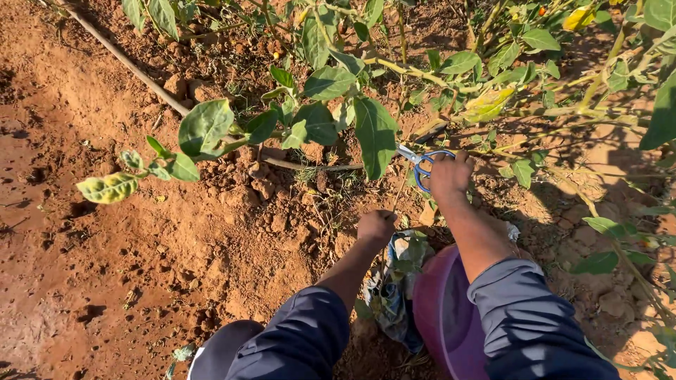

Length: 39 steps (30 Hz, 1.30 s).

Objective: Pruning or harvesting parts of a small plant using scissors and placing them into a bucket.

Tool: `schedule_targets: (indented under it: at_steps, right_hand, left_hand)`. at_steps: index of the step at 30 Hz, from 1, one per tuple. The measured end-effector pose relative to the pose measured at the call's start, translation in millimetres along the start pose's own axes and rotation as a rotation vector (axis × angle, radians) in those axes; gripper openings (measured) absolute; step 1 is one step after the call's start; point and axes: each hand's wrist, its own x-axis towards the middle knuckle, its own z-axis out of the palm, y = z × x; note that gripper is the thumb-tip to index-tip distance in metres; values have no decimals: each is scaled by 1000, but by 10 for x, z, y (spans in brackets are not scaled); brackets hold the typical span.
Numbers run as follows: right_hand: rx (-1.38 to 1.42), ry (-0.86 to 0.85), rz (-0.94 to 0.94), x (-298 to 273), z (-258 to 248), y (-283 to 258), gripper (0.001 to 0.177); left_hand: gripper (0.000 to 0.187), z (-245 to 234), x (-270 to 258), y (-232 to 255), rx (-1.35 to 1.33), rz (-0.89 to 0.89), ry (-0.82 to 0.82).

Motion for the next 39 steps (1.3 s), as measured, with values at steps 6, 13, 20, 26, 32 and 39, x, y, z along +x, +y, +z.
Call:
schedule_targets:
  at_steps: [6, 13, 20, 26, 32, 39]
  right_hand:
    - [-19, 26, -63, 166, 411, -107, 84]
    - [24, 4, -75, 251, 739, -98, 52]
    - [318, -48, -24, 27, 621, 165, 53]
    - [870, -150, 27, -569, 409, 559, 52]
    - [1864, -299, 59, -1221, 530, 795, 33]
    - [2521, -179, -424, -2090, 362, 1051, 34]
  left_hand:
    - [30, -70, -71, 61, 47, 19, 26]
    - [31, -13, -23, -28, 28, 19, 22]
    - [30, 2, 87, -149, -12, 22, 23]
    - [35, -659, -280, 235, -370, -87, -188]
    - [42, -685, -26, 37, -558, 33, -242]
    - [43, -747, 229, -11, -533, 17, -217]
